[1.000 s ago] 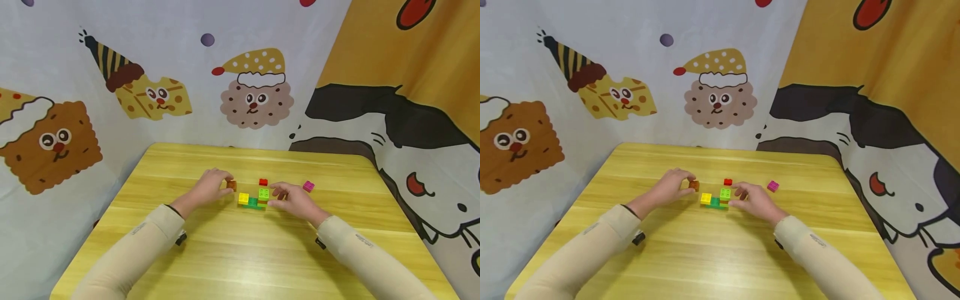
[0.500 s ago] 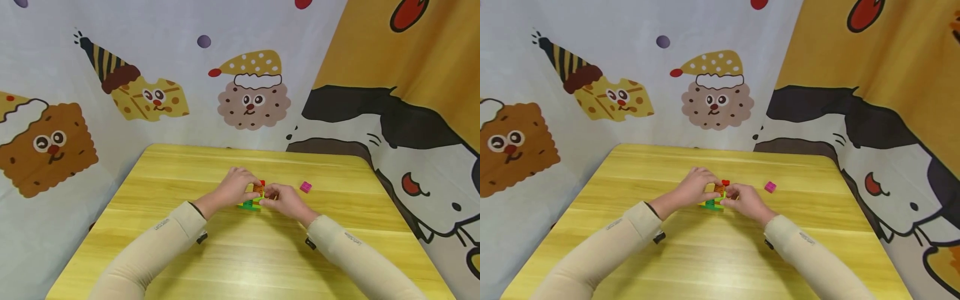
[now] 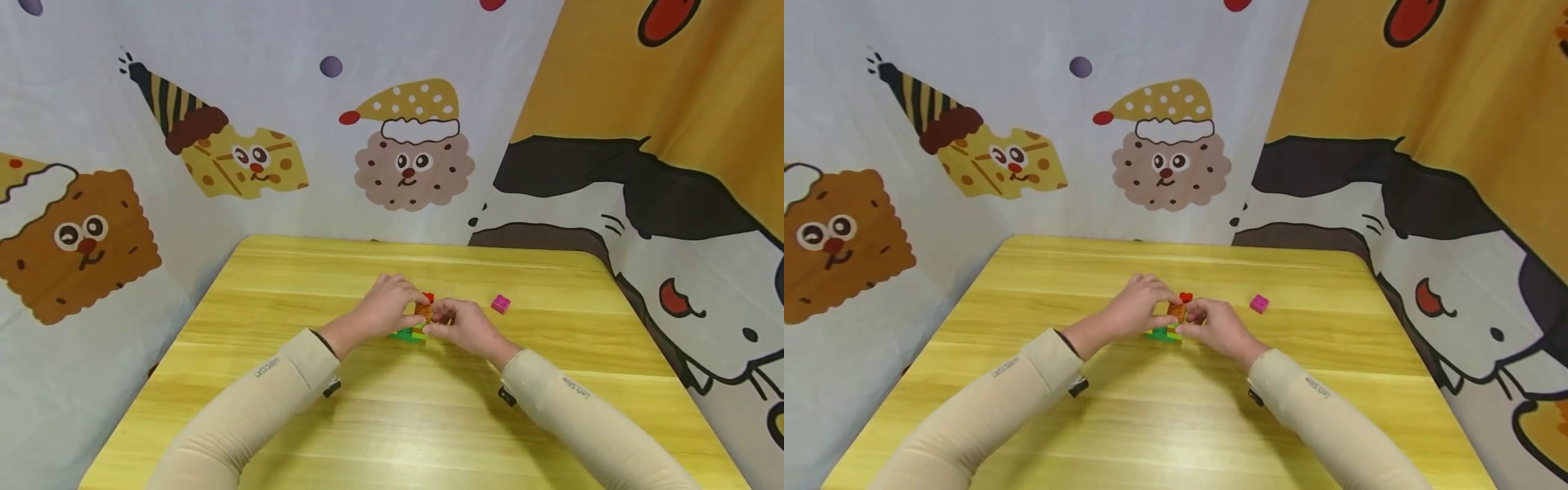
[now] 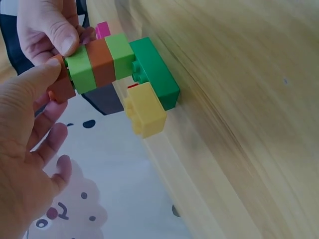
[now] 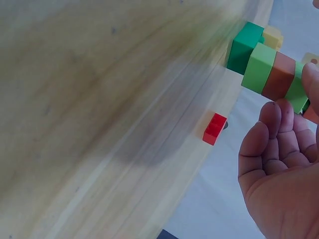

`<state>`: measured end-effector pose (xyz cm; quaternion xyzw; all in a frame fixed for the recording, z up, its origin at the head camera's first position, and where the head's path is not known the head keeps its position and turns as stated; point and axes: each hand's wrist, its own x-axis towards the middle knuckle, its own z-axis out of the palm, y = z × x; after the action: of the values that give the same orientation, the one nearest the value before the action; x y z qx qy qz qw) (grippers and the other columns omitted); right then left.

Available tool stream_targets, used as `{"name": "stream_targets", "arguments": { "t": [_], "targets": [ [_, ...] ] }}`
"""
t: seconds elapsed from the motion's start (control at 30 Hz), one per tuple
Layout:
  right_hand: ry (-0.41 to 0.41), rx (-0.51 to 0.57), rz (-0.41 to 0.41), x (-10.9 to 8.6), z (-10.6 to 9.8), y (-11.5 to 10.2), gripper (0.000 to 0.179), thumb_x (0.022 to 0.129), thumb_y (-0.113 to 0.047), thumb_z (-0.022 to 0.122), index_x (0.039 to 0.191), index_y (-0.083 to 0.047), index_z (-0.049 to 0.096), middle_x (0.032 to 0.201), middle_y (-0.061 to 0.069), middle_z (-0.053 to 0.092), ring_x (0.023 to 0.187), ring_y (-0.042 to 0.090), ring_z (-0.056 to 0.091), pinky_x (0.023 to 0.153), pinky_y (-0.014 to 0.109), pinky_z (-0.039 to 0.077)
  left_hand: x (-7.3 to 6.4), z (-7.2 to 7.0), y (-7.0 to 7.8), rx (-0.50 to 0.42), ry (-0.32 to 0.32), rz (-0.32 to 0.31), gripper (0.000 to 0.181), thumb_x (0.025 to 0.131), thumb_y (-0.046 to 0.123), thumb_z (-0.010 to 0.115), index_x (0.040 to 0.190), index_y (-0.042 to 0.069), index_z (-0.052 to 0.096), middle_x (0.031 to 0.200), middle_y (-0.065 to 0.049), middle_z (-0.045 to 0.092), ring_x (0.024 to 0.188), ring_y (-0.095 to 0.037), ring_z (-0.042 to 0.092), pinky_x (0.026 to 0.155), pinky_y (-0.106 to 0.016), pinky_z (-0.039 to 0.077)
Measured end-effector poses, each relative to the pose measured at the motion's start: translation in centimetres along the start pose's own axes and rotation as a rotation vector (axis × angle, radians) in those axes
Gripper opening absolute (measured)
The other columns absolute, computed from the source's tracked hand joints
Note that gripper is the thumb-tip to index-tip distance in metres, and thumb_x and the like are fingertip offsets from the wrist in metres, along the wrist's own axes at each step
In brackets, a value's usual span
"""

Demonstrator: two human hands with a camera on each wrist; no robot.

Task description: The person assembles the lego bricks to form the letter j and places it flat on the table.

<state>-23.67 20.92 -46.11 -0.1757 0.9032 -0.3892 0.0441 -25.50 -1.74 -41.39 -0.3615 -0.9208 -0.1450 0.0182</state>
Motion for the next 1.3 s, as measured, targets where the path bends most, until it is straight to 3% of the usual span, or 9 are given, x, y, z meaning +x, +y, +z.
{"name": "stream_targets", "arguments": {
  "t": [0.2, 0.3, 0.43, 0.53, 0.7, 0.83, 1.03, 1.3],
  "targets": [
    [0.001, -0.011, 0.011, -0.1, 0.0, -0.2, 0.031, 0.094, -0.032, 0.085, 0.117, -0.013, 0.074, 0.106, 0.003, 0.076, 0.088, 0.015, 0.064, 0.070, 0.026, 0.056, 0.2, 0.5, 0.6, 0.009, 0.001, -0.014, 0.039, 0.099, 0.042, 0.078, 0.133, 0.023, 0.077, 0.132, 0.001, 0.076, 0.120, -0.022, 0.061, 0.106, -0.051, 0.047],
    [0.026, -0.038, -0.020, -0.3, 0.1, -0.2, 0.041, 0.094, -0.032, 0.085, 0.126, -0.013, 0.069, 0.109, 0.003, 0.076, 0.093, 0.016, 0.066, 0.077, 0.029, 0.058, 0.1, 0.9, 0.6, 0.010, 0.002, -0.025, 0.041, 0.100, 0.044, 0.077, 0.136, 0.024, 0.075, 0.134, 0.001, 0.075, 0.123, -0.022, 0.061, 0.109, -0.054, 0.048],
    [0.112, -0.095, -0.159, -0.6, 0.4, 0.0, 0.052, 0.093, -0.024, 0.086, 0.136, -0.012, 0.060, 0.113, 0.006, 0.078, 0.100, 0.021, 0.072, 0.086, 0.039, 0.061, -0.2, 1.7, 0.2, -0.028, 0.024, -0.033, 0.045, 0.099, 0.043, 0.078, 0.139, 0.024, 0.073, 0.131, 0.002, 0.077, 0.116, -0.022, 0.065, 0.107, -0.054, 0.051],
    [0.168, -0.149, -0.285, -0.8, 0.6, 0.2, 0.048, 0.093, -0.017, 0.085, 0.134, -0.010, 0.062, 0.115, 0.009, 0.079, 0.102, 0.025, 0.075, 0.086, 0.043, 0.063, -0.4, 2.2, -0.1, -0.099, 0.036, -0.056, 0.052, 0.097, 0.039, 0.081, 0.143, 0.017, 0.067, 0.124, 0.001, 0.079, 0.108, -0.021, 0.069, 0.099, -0.045, 0.055],
    [0.197, -0.207, -0.429, -0.8, 0.6, 0.5, 0.042, 0.093, -0.014, 0.084, 0.133, -0.010, 0.071, 0.122, 0.011, 0.079, 0.102, 0.029, 0.078, 0.083, 0.043, 0.066, -0.4, 2.4, -0.7, -0.188, 0.028, -0.096, 0.053, 0.096, 0.036, 0.083, 0.138, 0.010, 0.064, 0.119, -0.005, 0.077, 0.109, -0.022, 0.070, 0.089, -0.035, 0.059],
    [0.207, -0.245, -0.500, -0.4, 0.5, 0.7, 0.044, 0.090, -0.013, 0.087, 0.132, -0.010, 0.075, 0.123, 0.010, 0.079, 0.102, 0.029, 0.078, 0.085, 0.042, 0.066, -0.4, 2.1, -1.1, -0.213, 0.007, -0.092, 0.047, 0.095, 0.037, 0.083, 0.131, 0.010, 0.071, 0.120, -0.006, 0.077, 0.112, -0.026, 0.071, 0.093, -0.036, 0.060],
    [0.153, -0.275, -0.526, -0.4, 0.4, 0.7, 0.046, 0.088, -0.016, 0.088, 0.132, -0.012, 0.075, 0.124, 0.005, 0.079, 0.104, 0.025, 0.077, 0.090, 0.037, 0.065, -0.6, 1.7, -1.2, -0.339, -0.022, -0.145, 0.046, 0.091, 0.033, 0.087, 0.127, 0.008, 0.074, 0.121, -0.007, 0.079, 0.113, -0.027, 0.075, 0.093, -0.039, 0.062],
    [0.134, -0.225, -0.502, -0.4, 0.8, 1.1, 0.045, 0.091, -0.012, 0.085, 0.134, -0.012, 0.073, 0.126, 0.007, 0.078, 0.105, 0.024, 0.076, 0.089, 0.036, 0.065, -0.6, 2.0, -1.2, -0.408, -0.037, -0.209, 0.047, 0.089, 0.034, 0.089, 0.130, 0.012, 0.076, 0.124, -0.004, 0.080, 0.114, -0.021, 0.075, 0.094, -0.037, 0.062]
  ]
}}
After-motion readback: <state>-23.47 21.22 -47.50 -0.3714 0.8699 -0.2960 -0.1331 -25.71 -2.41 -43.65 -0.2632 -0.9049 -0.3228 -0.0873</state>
